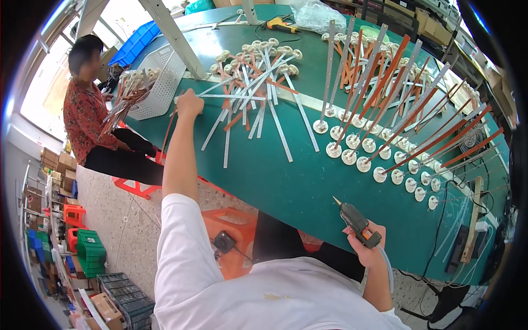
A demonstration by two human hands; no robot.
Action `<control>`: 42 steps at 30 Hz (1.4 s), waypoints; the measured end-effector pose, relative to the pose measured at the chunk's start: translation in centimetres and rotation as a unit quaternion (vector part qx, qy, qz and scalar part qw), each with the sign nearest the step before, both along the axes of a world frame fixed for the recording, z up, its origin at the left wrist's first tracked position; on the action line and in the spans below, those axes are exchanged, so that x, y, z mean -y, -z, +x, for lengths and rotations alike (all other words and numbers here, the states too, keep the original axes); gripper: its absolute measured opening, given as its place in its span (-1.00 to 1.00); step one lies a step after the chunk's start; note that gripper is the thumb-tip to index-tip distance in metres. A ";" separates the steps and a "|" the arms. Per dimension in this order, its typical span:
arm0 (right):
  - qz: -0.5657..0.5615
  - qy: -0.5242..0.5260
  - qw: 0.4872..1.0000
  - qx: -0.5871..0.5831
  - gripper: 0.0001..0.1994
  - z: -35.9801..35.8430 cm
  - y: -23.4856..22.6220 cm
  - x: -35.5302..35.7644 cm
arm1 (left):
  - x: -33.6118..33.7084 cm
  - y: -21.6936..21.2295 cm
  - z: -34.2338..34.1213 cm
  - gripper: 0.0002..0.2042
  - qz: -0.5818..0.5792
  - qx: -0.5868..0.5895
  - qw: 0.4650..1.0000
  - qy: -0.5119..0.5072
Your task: Using a hot glue gun to attach sticks to round bases at a workbench.
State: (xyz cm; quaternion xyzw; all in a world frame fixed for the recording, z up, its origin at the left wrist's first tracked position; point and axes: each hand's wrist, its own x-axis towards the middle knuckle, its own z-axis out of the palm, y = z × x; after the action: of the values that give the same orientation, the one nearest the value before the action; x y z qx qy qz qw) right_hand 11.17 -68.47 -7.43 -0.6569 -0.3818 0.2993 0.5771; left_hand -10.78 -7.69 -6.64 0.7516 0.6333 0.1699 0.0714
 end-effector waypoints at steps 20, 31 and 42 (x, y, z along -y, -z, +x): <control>0.009 -0.007 1.000 0.018 -0.87 0.1 0.1 0.1 | -0.2 2.6 -0.3 -0.66 0.053 0.035 0.990 0.129; -0.004 0.001 1.000 -0.019 -0.87 -0.1 -0.6 0.0 | 3.2 -1.3 2.6 -0.66 0.080 0.035 0.992 0.089; -0.003 0.005 1.000 -0.006 -0.87 -0.1 -0.3 0.0 | 10.4 -3.8 4.6 -0.82 0.146 -0.159 0.967 0.136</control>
State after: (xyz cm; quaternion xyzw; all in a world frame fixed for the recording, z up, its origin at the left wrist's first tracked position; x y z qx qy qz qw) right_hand 11.09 -68.51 -7.17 -0.6588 -0.3745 0.3014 0.5788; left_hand -6.22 -18.07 -2.79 0.8502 0.4969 0.1274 -0.1184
